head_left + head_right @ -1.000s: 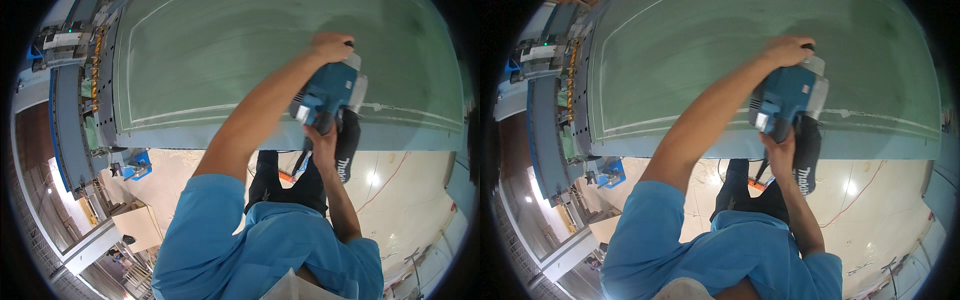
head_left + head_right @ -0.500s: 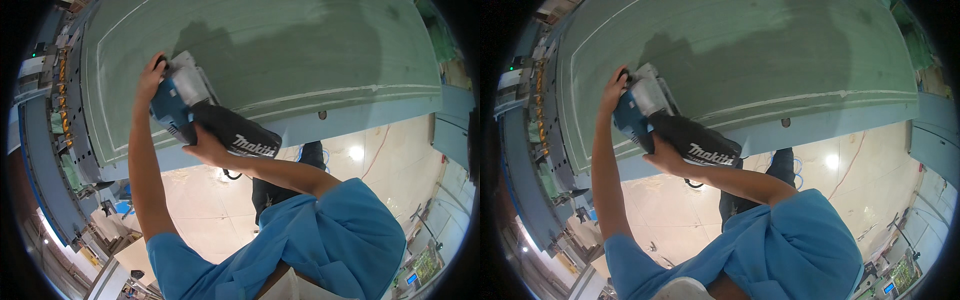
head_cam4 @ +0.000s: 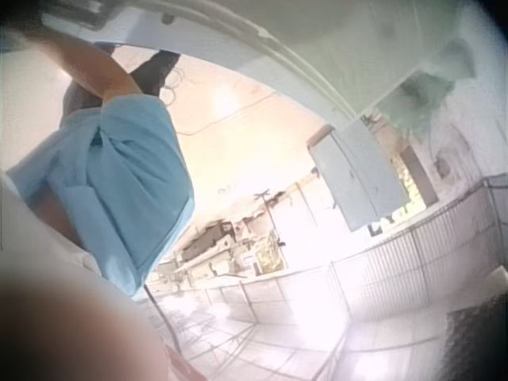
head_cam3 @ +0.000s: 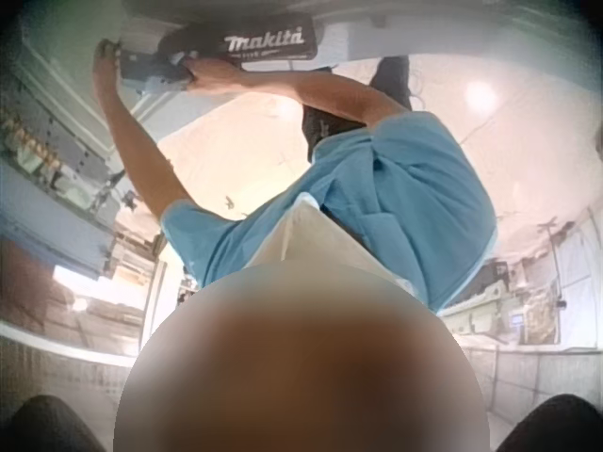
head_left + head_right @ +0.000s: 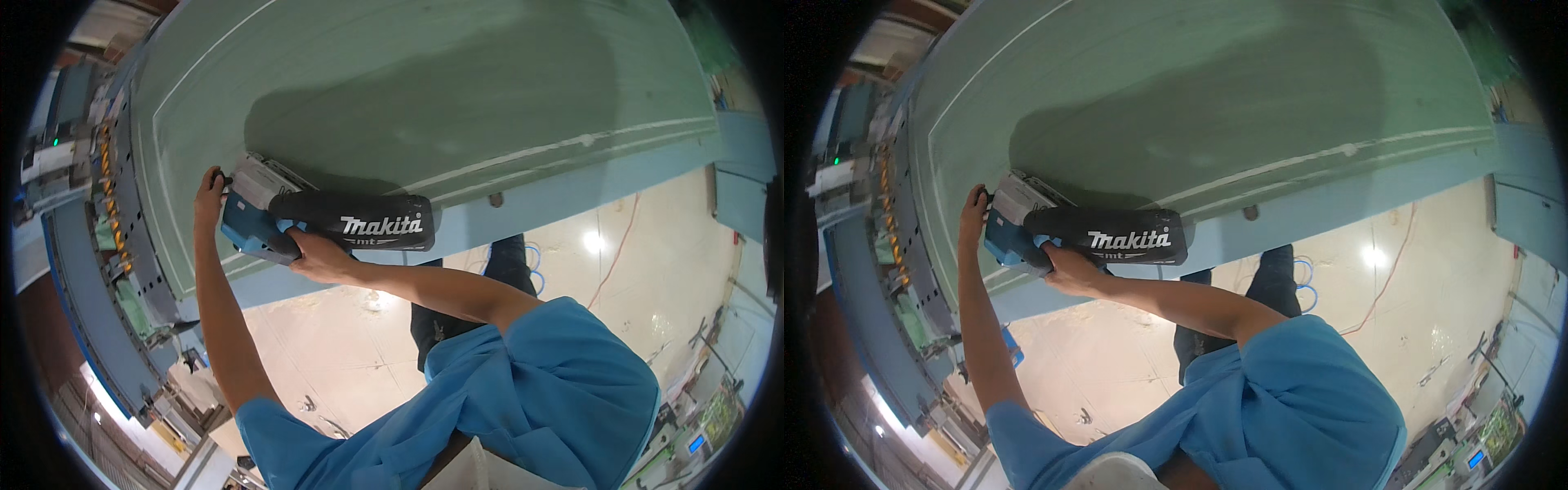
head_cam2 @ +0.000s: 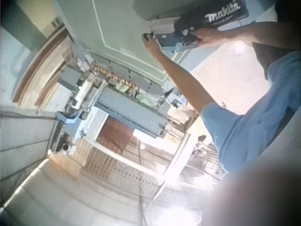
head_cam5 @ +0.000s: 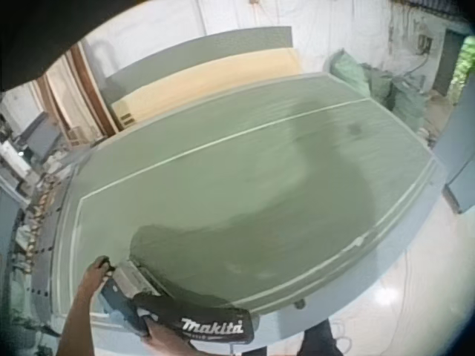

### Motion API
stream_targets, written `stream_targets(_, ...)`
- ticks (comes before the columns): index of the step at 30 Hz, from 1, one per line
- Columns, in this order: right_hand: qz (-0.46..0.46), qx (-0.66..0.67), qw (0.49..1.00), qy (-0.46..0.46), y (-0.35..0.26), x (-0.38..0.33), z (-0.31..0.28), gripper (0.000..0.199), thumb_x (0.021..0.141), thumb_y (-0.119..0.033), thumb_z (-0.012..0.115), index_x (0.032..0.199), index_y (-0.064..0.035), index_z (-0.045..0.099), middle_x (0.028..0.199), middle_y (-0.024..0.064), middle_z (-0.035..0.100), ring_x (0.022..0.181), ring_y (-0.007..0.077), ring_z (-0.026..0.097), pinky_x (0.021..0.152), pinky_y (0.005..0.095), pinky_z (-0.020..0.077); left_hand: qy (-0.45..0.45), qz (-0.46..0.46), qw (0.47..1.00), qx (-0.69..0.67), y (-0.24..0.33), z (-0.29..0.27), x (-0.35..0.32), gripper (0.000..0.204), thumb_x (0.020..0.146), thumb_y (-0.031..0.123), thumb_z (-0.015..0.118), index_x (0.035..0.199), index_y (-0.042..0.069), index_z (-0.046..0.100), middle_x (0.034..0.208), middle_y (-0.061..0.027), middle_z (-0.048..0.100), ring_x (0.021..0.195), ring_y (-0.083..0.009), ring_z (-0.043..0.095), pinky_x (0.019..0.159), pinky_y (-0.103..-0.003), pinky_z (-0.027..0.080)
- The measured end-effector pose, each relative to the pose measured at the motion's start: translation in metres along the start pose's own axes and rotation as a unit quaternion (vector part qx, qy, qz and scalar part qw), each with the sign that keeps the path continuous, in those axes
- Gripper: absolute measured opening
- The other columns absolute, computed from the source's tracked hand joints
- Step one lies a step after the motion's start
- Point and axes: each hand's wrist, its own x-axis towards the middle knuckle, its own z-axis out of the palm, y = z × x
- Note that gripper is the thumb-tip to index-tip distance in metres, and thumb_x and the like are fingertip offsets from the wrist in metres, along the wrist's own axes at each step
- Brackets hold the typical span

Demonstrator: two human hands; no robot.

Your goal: The person uses a corded electric sander to smooth a large, light green panel. They move the sander in consistent back-and-forth strokes across the surface, occasionally repositioning their hands to cover different areas.

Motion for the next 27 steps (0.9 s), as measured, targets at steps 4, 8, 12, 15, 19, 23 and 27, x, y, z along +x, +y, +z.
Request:
stream_targets(4,-0.012,0.015,0.999,0.036,-0.01,-0.003,0.0,0.052,0.082,-0.015,0.068,0.13,-0.0009,0.054,0.099,0.0288,0.068,0.096,0.0443,0.068,0.082,0.0497,0.052,-0.007,0.034,0.999,-0.029,0.018,-0.005,0.009,0.043,0.103,0.033,0.059,0.139,0.011,0.062,0.115,-0.0077,0.072,0.088,-0.0179,0.071,0.07,-0.029,0.053)
stream_targets(8,-0.029,-0.013,0.992,0.12,-0.014,-0.003,0.004,0.054,0.081,-0.018,0.072,0.13,-0.0011,0.057,0.104,0.0276,0.07,0.099,0.0429,0.069,0.086,0.0477,0.053,-0.039,0.091,0.994,-0.048,0.044,-0.006,0.016,0.043,0.102,0.033,0.062,0.135,0.007,0.064,0.118,-0.0101,0.071,0.095,-0.0192,0.07,0.075,-0.03,0.056)
stream_targets(12,0.03,-0.018,0.984,0.174,-0.007,-0.025,-0.029,0.057,0.08,-0.02,0.077,0.131,-0.0024,0.058,0.105,0.0249,0.071,0.098,0.0388,0.071,0.085,0.0456,0.0537,-0.064,0.156,0.985,-0.033,0.101,0.031,0.023,0.044,0.101,0.033,0.063,0.135,0.005,0.064,0.122,-0.0139,0.07,0.102,-0.0219,0.07,0.083,-0.033,0.059)
stream_targets(15,0.062,-0.024,0.97,0.235,0.005,-0.064,-0.099,0.058,0.079,-0.019,0.08,0.13,-0.0017,0.06,0.103,0.0215,0.073,0.095,0.0338,0.071,0.086,0.0424,0.0538,-0.101,0.245,0.964,-0.037,0.186,0.096,0.029,0.049,0.099,0.038,0.062,0.138,0.008,0.062,0.122,-0.0128,0.071,0.099,-0.0216,0.07,0.084,-0.032,0.057)
stream_targets(19,-0.027,0.01,0.94,0.339,0.016,-0.121,-0.19,0.05,0.08,-0.014,0.078,0.125,0.0009,0.062,0.099,0.0141,0.072,0.092,0.0223,0.067,0.086,0.0365,0.0517,-0.133,0.284,0.945,0.095,0.325,0.183,0.016,0.05,0.101,0.042,0.059,0.141,0.011,0.059,0.133,-0.009,0.065,0.114,-0.0217,0.063,0.093,-0.036,0.056)
stream_targets(23,0.008,0.052,0.905,0.422,0.009,-0.17,-0.243,0.046,0.078,-0.016,0.074,0.119,0.0014,0.063,0.098,0.02,0.072,0.093,0.0328,0.069,0.086,0.0385,0.0513,-0.106,0.352,0.918,0.147,0.429,0.252,-0.043,0.05,0.102,0.042,0.05,0.143,0.015,0.058,0.145,-0.0136,0.06,0.133,-0.0367,0.056,0.11,-0.049,0.044)
stream_targets(27,0.067,0.051,0.878,0.472,0.004,-0.212,-0.254,0.045,0.078,-0.017,0.072,0.118,0.0033,0.063,0.094,0.0157,0.07,0.088,0.0267,0.066,0.084,0.0353,0.0504,-0.146,0.39,0.895,0.158,0.479,0.289,-0.101,0.051,0.103,0.041,0.047,0.148,0.017,0.054,0.151,-0.0138,0.055,0.139,-0.0373,0.05,0.114,-0.049,0.04)
